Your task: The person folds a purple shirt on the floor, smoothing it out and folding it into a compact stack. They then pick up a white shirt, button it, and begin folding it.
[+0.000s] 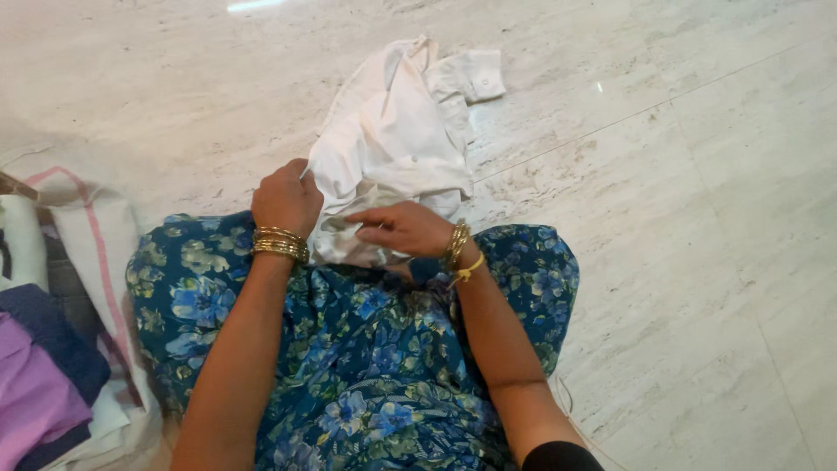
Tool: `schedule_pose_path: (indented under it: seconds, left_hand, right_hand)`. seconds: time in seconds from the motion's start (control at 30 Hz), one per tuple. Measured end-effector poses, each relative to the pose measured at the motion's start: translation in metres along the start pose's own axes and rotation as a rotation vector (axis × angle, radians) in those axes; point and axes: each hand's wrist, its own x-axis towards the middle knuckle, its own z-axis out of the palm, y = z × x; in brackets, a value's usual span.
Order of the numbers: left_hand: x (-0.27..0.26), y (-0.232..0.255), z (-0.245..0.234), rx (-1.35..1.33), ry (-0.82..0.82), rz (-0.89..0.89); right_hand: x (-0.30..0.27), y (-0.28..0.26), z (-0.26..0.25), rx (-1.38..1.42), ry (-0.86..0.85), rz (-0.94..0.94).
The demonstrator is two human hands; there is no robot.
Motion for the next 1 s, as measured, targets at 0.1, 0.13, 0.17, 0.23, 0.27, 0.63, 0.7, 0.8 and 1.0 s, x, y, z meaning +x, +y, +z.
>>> schedule_pose_path:
  seconds: [0.1,0.13,0.17,0.23,0.27,0.63,0.7,0.8,1.0]
  left_hand:
    - [-0.001,0.002,-0.010,0.023,0.182,0.044]
    - [-0.001,0.003,-0.014,0.026,0.226,0.051]
    - [0.002,0.004,-0.017,0.029,0.274,0.062]
    - [0.004,0.007,-0.027,-0.003,0.378,0.099]
    - [0.004,0.008,-0.032,-0.037,0.434,0.125]
    - [-0.002,0.020,-0.050,0.241,0.668,0.402]
    - [-0.005,0.022,-0.044,0.042,0.454,0.589]
    - [-0.025,0.032,-0.023,-0.218,0.019,0.622]
    - [-0.055,0.038,0.034,-0.023,-0.324,0.764]
  right_hand:
    - [-0.001,0.036,-0.023,0.064,0.447,0.120]
    - [-0.003,0.053,-0.028,0.024,0.526,0.189]
    - [-0.004,0.070,-0.030,-0.019,0.609,0.256]
    - [-0.001,0.103,-0.026,-0.244,0.724,0.217]
    - [0.003,0.118,-0.024,-0.357,0.782,0.197]
    - [0.033,0.142,0.004,-0.281,0.074,0.515]
    - [0.016,0.123,-0.011,-0.291,-0.003,0.589]
    - [-0.013,0.092,-0.039,-0.327,-0.053,0.632]
    - [-0.050,0.042,-0.051,-0.185,-0.152,0.399]
